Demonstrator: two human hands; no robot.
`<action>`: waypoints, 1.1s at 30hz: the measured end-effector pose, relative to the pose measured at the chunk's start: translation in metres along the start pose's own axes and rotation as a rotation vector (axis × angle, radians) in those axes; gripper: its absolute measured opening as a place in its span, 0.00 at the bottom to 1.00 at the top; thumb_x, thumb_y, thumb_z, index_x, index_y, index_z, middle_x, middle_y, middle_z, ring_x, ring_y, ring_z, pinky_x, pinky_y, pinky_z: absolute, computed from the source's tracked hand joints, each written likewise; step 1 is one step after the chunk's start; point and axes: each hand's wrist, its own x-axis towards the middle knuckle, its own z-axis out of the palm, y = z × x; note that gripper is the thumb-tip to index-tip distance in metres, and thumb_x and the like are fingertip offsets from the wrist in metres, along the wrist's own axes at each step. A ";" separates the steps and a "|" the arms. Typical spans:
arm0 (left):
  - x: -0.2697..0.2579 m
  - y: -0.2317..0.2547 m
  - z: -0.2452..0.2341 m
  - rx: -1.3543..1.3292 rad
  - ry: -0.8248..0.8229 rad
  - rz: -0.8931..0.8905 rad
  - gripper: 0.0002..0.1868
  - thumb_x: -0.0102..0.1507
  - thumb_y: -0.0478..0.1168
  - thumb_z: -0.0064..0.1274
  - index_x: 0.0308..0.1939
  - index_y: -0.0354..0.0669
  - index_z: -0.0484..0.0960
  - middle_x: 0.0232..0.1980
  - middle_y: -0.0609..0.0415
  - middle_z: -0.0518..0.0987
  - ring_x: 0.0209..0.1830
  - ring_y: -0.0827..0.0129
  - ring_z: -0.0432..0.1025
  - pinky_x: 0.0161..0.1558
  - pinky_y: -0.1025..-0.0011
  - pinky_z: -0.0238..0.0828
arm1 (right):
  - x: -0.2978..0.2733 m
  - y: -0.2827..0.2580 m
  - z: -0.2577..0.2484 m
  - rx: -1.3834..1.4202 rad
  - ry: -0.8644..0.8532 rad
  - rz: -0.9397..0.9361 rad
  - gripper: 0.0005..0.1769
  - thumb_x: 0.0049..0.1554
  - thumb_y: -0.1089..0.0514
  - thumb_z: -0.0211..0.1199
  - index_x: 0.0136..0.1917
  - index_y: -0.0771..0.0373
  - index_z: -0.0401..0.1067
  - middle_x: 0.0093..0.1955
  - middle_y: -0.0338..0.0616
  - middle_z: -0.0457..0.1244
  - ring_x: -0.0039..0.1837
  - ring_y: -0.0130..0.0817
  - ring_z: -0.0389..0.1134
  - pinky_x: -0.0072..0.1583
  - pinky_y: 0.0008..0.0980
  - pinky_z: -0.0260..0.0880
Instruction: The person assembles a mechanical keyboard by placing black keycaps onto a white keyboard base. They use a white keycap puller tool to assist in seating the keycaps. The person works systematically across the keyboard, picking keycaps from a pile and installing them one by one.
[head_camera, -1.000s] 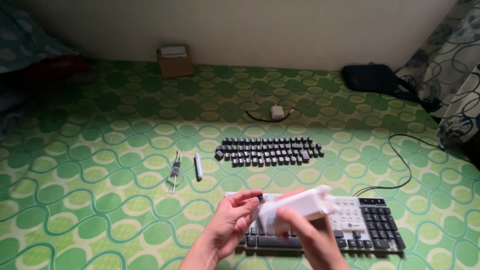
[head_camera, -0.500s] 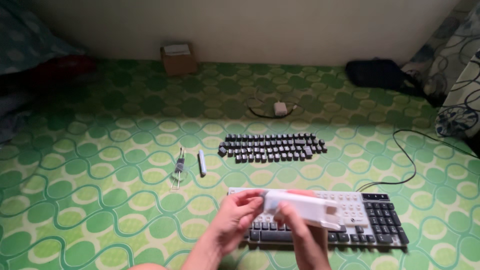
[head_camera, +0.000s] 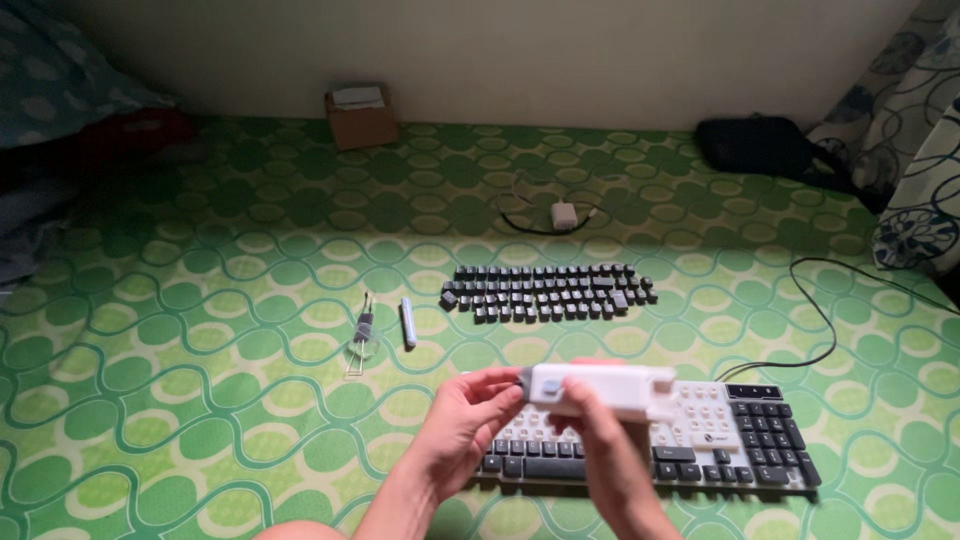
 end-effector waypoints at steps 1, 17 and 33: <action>-0.002 0.003 -0.002 0.051 0.052 -0.003 0.17 0.60 0.30 0.61 0.53 0.28 0.83 0.45 0.47 0.84 0.45 0.69 0.78 0.50 0.75 0.77 | 0.001 0.002 -0.005 -0.056 -0.056 0.075 0.19 0.52 0.56 0.65 0.55 0.66 0.72 0.44 0.50 0.70 0.43 0.36 0.71 0.43 0.36 0.70; 0.004 -0.025 -0.031 1.378 0.146 0.272 0.06 0.49 0.29 0.64 0.30 0.39 0.88 0.35 0.47 0.85 0.37 0.55 0.80 0.44 0.64 0.78 | 0.062 0.063 -0.114 -0.037 0.189 0.095 0.20 0.54 0.51 0.66 0.57 0.62 0.73 0.47 0.42 0.68 0.46 0.31 0.67 0.47 0.34 0.68; 0.011 -0.037 -0.041 1.548 0.074 0.516 0.06 0.52 0.25 0.49 0.26 0.37 0.80 0.34 0.44 0.79 0.40 0.47 0.76 0.42 0.56 0.74 | 0.062 0.069 -0.119 0.003 0.162 0.118 0.19 0.56 0.51 0.65 0.57 0.62 0.74 0.47 0.43 0.68 0.45 0.32 0.67 0.47 0.33 0.69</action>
